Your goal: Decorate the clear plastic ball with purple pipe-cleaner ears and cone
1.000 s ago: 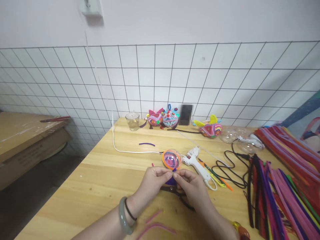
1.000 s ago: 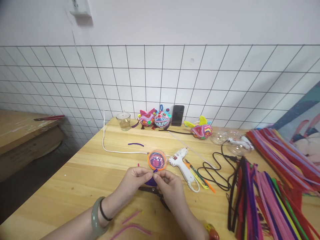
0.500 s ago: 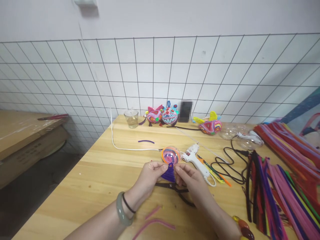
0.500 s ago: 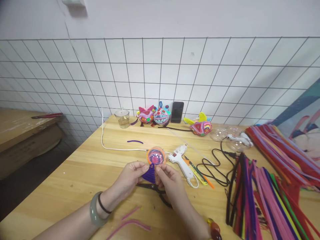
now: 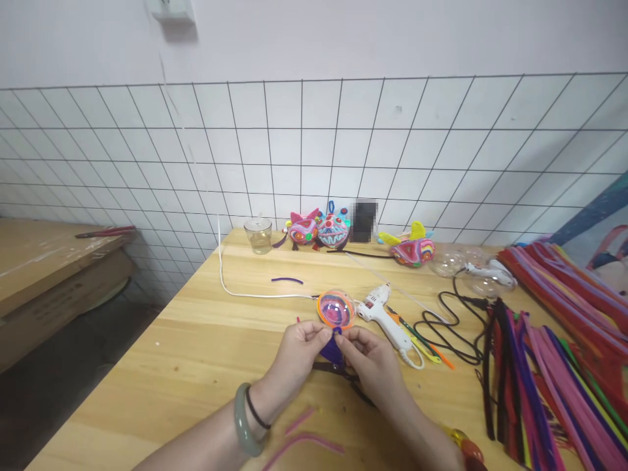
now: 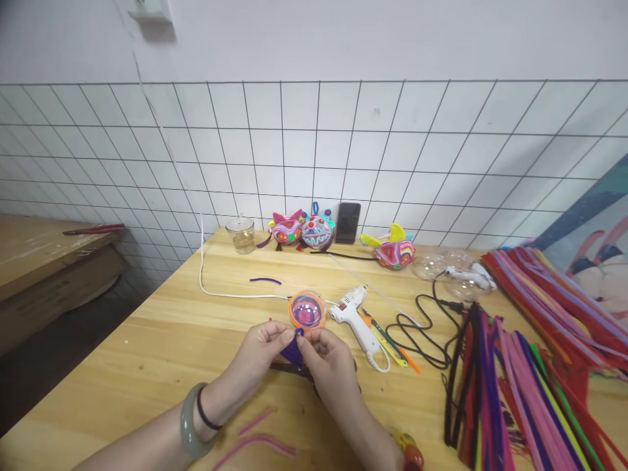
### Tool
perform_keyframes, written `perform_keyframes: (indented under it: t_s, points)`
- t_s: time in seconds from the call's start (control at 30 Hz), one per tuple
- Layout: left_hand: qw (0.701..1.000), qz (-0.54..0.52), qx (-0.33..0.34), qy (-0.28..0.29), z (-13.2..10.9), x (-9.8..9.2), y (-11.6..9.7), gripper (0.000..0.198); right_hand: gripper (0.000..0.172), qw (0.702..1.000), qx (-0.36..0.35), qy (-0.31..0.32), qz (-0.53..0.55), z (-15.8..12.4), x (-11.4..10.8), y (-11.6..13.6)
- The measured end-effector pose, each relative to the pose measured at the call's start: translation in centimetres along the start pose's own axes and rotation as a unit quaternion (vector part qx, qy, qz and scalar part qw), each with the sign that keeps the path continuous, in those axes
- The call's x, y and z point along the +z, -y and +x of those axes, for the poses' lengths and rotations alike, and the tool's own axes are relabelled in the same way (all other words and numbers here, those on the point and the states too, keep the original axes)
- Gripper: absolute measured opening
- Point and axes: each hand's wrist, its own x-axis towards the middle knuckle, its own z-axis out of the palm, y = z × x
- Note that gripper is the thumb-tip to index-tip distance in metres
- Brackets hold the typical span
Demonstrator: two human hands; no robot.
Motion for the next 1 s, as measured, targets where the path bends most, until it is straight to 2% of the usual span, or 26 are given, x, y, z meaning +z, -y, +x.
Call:
perform_keyframes:
  t_s: [0.13, 0.37, 0.5, 0.63, 0.8, 1.0]
  points:
    - [1.000, -0.009, 0.005, 0.002, -0.1, 0.1, 0.0, 0.027, 0.036, 1.000, 0.017, 0.002, 0.005, 0.1, 0.0, 0.0]
    - [0.993, -0.096, -0.031, 0.061, -0.3, -0.1, -0.4, 0.037, 0.040, 0.999, 0.048, -0.005, 0.013, 0.5, -0.4, 0.3]
    - [0.996, -0.053, -0.059, 0.037, -0.1, -0.3, -0.2, 0.033, 0.040, 0.998, 0.054, 0.003, 0.013, 0.5, -0.3, 0.3]
    - [0.997, -0.047, -0.059, 0.002, 0.0, -0.3, 0.0, 0.032, 0.041, 0.998, 0.049, 0.035, 0.024, 0.6, -0.6, -0.3]
    - [0.996, -0.058, -0.062, 0.001, -0.1, -0.3, -0.2, 0.032, 0.042, 0.994, 0.077, 0.051, 0.064, 0.9, -1.2, -0.8]
    - [0.996, -0.055, -0.070, -0.003, -0.2, -0.2, -0.3, 0.032, 0.042, 0.996, 0.060, 0.055, 0.031, 0.7, -0.9, -0.3]
